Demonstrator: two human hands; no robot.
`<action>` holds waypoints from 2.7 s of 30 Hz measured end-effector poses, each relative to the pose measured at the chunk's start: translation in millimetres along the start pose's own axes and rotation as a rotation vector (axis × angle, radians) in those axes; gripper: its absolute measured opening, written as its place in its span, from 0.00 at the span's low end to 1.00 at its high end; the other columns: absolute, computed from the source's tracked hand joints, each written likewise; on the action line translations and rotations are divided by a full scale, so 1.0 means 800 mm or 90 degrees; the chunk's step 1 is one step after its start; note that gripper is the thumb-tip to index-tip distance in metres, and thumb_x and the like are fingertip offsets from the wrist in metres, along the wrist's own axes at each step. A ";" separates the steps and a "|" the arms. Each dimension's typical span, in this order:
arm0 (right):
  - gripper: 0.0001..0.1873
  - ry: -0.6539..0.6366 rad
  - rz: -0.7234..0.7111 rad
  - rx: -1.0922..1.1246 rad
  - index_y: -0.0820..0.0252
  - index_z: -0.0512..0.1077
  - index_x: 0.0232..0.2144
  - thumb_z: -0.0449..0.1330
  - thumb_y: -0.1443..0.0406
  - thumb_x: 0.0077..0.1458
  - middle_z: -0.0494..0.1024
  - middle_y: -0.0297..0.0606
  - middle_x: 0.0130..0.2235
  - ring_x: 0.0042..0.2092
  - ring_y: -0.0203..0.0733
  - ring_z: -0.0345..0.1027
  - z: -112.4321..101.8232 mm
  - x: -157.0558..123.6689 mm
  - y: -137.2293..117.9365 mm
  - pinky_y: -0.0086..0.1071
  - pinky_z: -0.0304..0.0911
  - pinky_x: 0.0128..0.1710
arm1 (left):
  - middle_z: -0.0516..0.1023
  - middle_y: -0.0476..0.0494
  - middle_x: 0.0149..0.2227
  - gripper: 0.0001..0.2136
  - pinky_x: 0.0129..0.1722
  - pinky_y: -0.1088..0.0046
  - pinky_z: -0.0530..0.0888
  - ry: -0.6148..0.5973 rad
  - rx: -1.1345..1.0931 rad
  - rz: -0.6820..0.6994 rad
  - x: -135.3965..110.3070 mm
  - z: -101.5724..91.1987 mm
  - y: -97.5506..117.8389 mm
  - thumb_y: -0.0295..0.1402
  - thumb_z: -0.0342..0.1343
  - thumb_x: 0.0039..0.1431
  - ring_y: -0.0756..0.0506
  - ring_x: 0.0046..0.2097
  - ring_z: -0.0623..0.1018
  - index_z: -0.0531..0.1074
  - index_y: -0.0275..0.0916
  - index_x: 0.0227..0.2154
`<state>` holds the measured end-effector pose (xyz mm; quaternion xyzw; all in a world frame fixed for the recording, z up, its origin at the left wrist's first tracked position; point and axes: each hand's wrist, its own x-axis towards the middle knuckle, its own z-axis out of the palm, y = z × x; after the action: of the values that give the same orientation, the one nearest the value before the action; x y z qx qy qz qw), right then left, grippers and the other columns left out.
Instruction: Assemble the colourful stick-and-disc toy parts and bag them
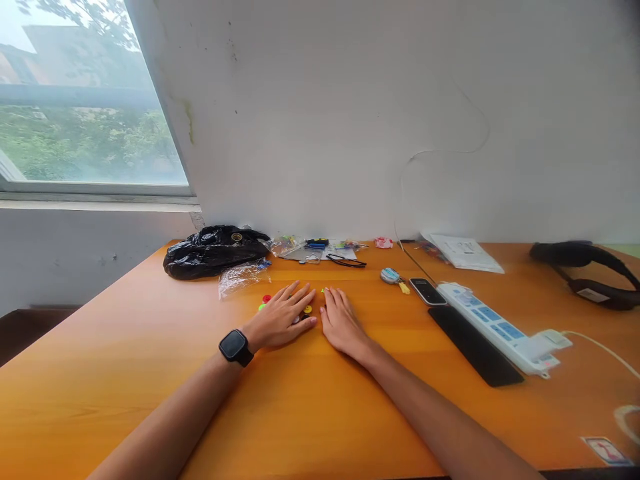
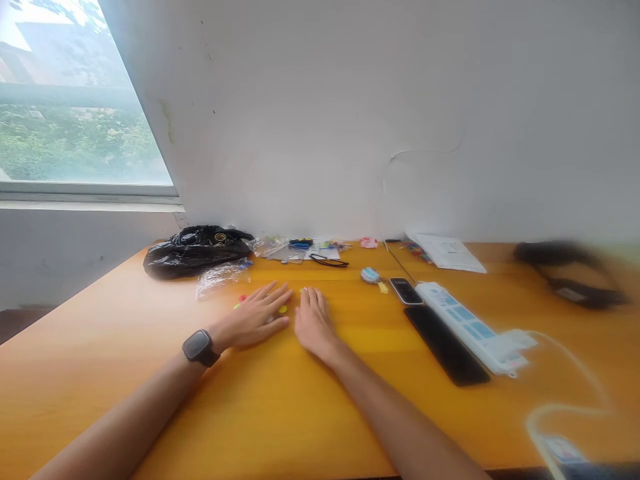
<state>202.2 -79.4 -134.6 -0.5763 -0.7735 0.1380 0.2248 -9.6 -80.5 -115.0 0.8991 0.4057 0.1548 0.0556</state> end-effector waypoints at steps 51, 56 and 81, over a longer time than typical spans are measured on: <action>0.21 -0.035 -0.258 -0.024 0.58 0.76 0.53 0.62 0.68 0.55 0.80 0.45 0.52 0.55 0.52 0.69 -0.061 0.010 0.022 0.45 0.62 0.60 | 0.81 0.37 0.57 0.19 0.62 0.55 0.72 0.116 -0.342 -0.120 -0.002 -0.002 -0.020 0.36 0.58 0.64 0.36 0.58 0.78 0.78 0.40 0.57; 0.12 -0.016 -0.248 -0.060 0.58 0.77 0.43 0.59 0.72 0.58 0.80 0.43 0.46 0.52 0.50 0.68 -0.060 0.016 0.029 0.42 0.61 0.55 | 0.83 0.39 0.51 0.18 0.55 0.59 0.75 0.138 -0.281 -0.060 0.003 0.004 -0.017 0.30 0.57 0.61 0.38 0.52 0.80 0.80 0.42 0.54; 0.05 0.030 -0.185 -0.082 0.57 0.72 0.34 0.63 0.64 0.64 0.77 0.39 0.39 0.47 0.48 0.67 -0.040 0.003 0.004 0.41 0.57 0.47 | 0.80 0.39 0.50 0.10 0.56 0.57 0.73 0.211 -0.228 -0.010 -0.001 -0.006 0.003 0.42 0.64 0.64 0.37 0.54 0.76 0.83 0.45 0.43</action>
<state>220.9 -77.8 -108.2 -0.4744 -0.8506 0.0404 0.2232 -10.3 -82.6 -110.0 0.8339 0.3822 0.3696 0.1479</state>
